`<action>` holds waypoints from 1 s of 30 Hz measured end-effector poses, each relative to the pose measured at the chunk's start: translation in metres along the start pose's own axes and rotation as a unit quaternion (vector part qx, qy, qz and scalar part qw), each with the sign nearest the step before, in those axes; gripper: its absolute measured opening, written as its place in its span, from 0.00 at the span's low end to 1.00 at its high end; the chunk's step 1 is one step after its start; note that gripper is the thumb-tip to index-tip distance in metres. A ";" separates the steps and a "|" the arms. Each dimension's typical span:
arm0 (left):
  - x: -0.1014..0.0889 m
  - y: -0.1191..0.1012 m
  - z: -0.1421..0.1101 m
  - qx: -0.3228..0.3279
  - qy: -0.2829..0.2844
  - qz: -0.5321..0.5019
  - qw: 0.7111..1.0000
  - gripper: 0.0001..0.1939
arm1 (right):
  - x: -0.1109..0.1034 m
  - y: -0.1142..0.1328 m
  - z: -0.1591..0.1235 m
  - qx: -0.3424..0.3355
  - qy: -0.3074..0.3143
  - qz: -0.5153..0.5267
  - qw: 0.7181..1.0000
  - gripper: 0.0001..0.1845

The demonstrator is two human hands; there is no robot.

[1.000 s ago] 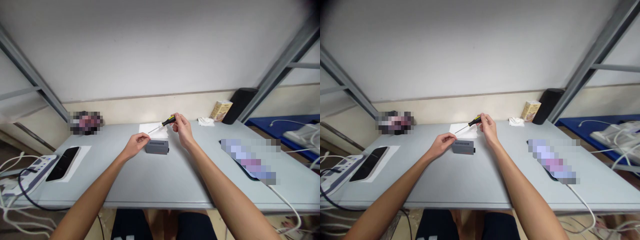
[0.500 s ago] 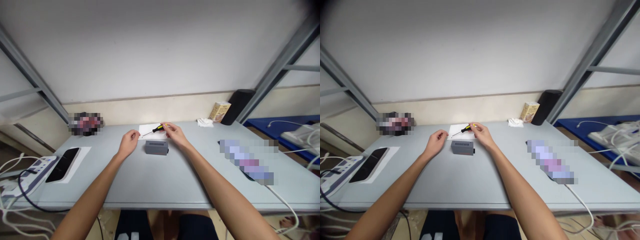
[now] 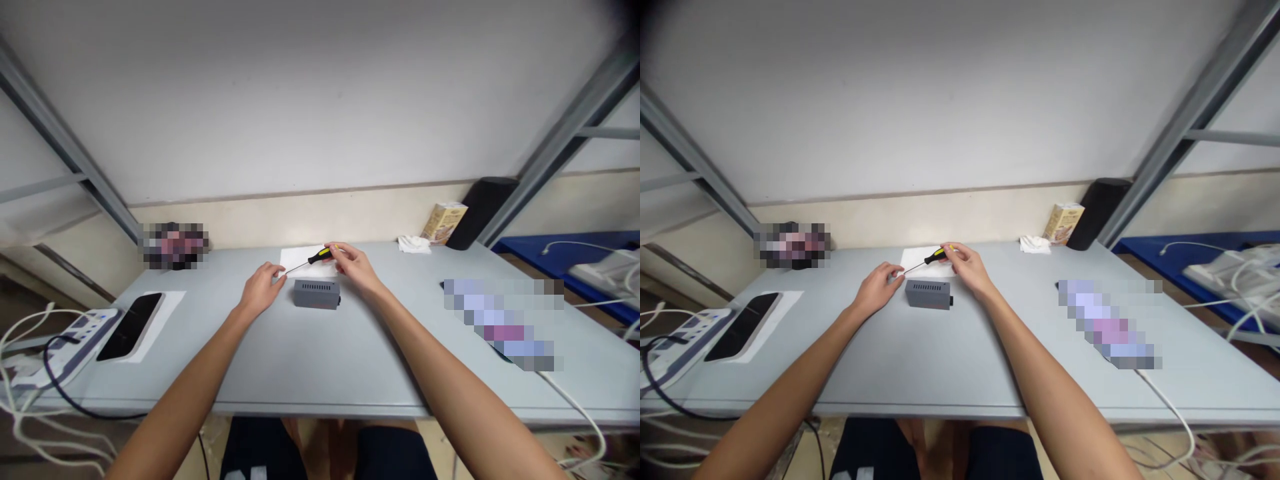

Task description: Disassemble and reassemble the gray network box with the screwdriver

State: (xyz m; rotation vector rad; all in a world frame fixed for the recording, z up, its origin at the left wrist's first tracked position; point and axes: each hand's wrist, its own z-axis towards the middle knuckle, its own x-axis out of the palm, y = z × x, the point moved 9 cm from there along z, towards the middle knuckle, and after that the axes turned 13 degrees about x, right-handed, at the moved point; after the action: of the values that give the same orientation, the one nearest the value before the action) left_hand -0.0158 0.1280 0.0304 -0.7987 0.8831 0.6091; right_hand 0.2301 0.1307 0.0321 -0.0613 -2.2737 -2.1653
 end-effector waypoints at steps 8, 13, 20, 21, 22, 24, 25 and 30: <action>-0.004 -0.005 0.002 0.014 -0.017 -0.038 0.999 0.09 | 0.001 0.005 -0.003 0.000 0.002 0.011 1.000 0.31; -0.009 -0.007 0.002 0.013 -0.038 -0.062 0.997 0.09 | -0.006 0.008 -0.002 -0.011 -0.014 0.031 0.999 0.30; -0.011 -0.009 0.003 0.011 -0.045 -0.052 0.998 0.11 | -0.009 0.011 -0.005 -0.001 -0.027 0.042 0.999 0.31; -0.011 -0.009 0.003 0.010 -0.041 -0.051 0.998 0.11 | -0.009 0.011 -0.006 0.001 -0.027 0.043 0.999 0.31; -0.010 -0.009 0.003 0.010 -0.038 -0.051 0.998 0.10 | -0.008 0.012 -0.006 0.003 -0.027 0.043 0.999 0.31; -0.009 -0.010 0.003 0.009 -0.035 -0.050 0.998 0.10 | -0.007 0.014 -0.007 0.006 -0.027 0.044 0.999 0.30; -0.009 -0.010 0.003 0.009 -0.036 -0.049 0.998 0.10 | -0.006 0.014 -0.008 0.005 -0.026 0.044 0.999 0.30; -0.012 -0.012 0.003 0.025 -0.052 -0.042 0.997 0.10 | -0.005 0.015 -0.006 -0.003 -0.025 0.048 0.999 0.29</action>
State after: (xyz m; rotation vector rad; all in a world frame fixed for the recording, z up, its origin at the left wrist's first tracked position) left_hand -0.0118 0.1217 0.0458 -0.7490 0.7627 0.5472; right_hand 0.2359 0.1248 0.0472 -0.2232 -2.2391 -2.1467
